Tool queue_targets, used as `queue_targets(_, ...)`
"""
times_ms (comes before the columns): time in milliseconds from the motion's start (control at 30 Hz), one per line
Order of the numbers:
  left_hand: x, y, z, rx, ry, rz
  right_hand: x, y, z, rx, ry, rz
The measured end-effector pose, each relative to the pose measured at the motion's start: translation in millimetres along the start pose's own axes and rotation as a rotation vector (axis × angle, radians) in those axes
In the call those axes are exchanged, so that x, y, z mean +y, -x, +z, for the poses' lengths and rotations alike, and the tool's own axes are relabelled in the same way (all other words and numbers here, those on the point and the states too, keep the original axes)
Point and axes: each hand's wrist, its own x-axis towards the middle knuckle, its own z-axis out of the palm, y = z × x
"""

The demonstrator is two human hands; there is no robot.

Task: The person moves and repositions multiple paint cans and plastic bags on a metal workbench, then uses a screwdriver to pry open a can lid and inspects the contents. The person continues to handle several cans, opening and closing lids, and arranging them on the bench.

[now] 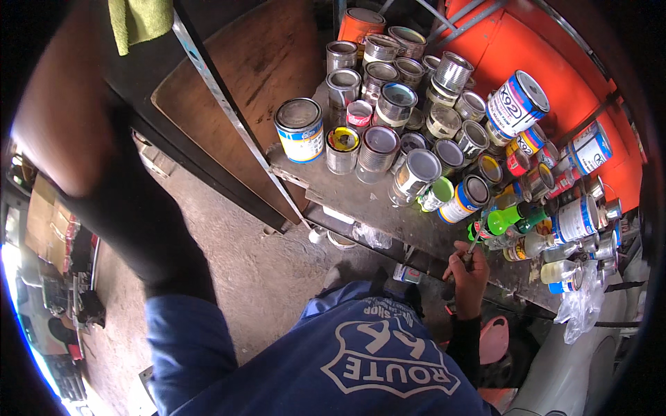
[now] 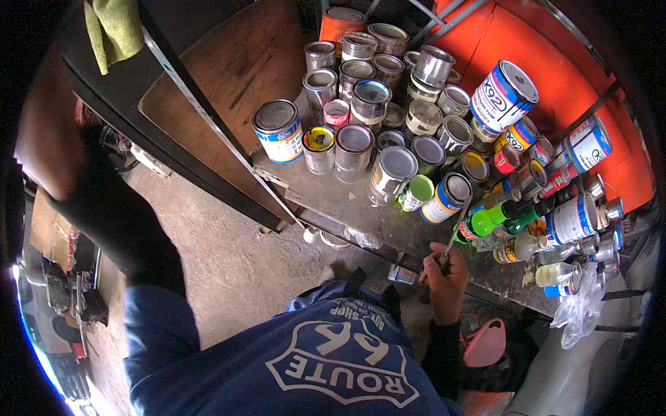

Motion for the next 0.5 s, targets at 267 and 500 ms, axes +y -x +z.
queue_targets(267,143.4,245.7,76.3,-1.024,0.814,-0.890,-16.3,-8.7,9.9,-0.087,-0.040,0.005)
queue_targets(500,235.3,302.4,74.0,-0.902,1.945,-1.338,-35.0,-33.6,72.5,-0.286,0.487,-0.053)
